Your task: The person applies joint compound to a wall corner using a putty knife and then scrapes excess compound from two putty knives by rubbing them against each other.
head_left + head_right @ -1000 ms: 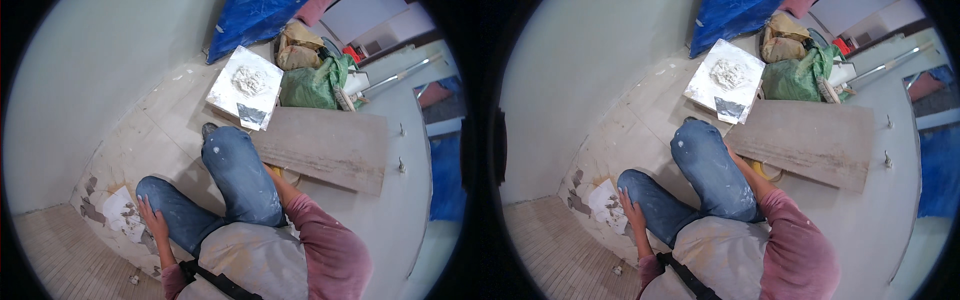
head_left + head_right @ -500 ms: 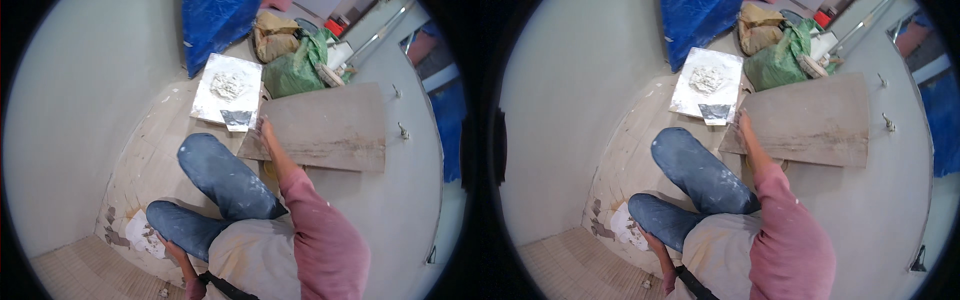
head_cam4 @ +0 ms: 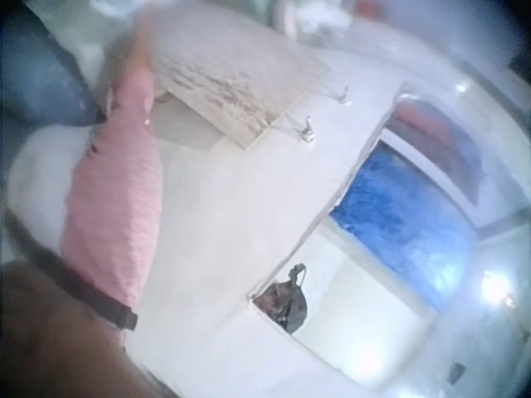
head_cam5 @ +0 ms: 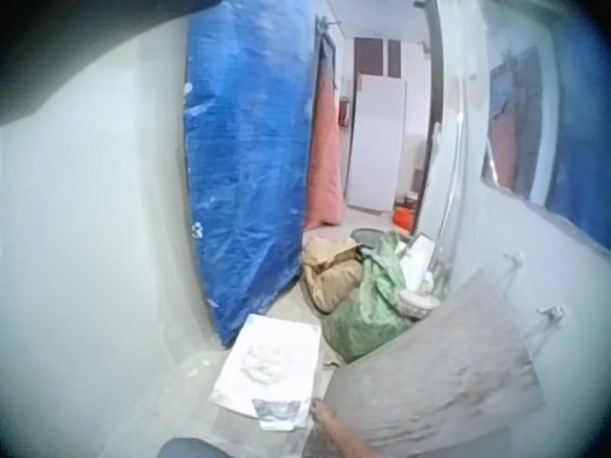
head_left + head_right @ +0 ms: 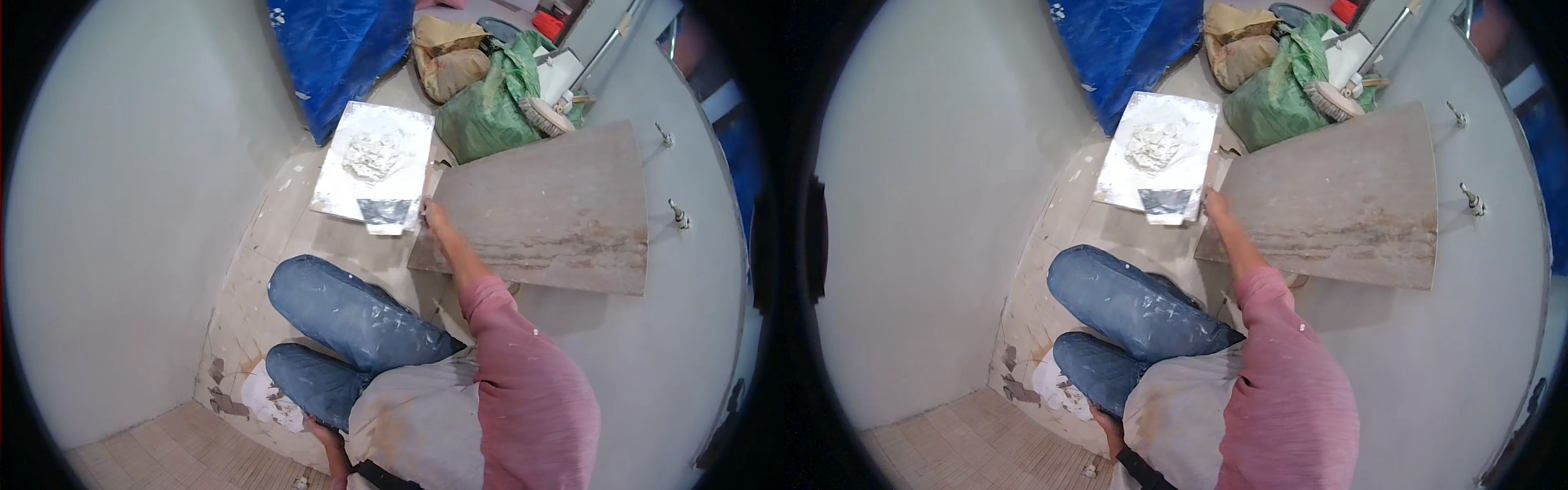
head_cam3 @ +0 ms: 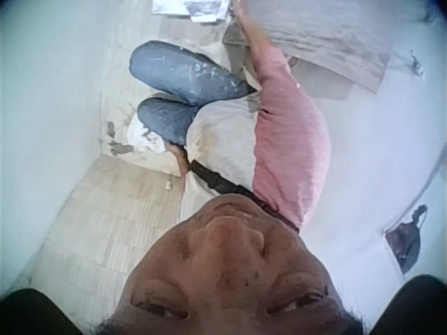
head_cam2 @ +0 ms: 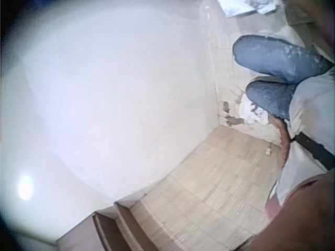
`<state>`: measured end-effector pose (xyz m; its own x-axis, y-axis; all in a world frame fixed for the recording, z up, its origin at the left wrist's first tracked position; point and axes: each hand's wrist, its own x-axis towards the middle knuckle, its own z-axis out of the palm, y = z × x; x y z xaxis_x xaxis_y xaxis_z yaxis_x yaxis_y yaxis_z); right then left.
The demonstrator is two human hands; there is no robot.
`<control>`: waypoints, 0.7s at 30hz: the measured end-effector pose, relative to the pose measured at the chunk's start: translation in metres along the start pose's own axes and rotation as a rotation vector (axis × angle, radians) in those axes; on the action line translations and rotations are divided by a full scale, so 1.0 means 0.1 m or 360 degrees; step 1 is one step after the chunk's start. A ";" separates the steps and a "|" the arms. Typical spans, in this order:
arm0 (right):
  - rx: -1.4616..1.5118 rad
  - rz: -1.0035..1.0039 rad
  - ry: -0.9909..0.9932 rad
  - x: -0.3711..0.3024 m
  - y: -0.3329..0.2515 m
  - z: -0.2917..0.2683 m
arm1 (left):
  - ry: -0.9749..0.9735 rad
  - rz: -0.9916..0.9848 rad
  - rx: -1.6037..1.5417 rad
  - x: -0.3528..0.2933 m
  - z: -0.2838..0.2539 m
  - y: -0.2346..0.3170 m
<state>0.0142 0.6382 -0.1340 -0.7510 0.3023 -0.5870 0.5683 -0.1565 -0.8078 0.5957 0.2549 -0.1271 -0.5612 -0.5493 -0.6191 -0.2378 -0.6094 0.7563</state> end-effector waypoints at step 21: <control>0.0146 -0.0476 0.1027 0.69 0.12 0.15 | 0.0036 -0.0781 0.1350 1.06 0.33 1.30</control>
<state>-0.0353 0.6434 -0.1851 -0.5053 0.8361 -0.2136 0.3174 -0.0502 -0.9470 0.4790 0.1364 -0.0873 -0.2344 -0.3608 -0.9027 -0.9367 -0.1647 0.3091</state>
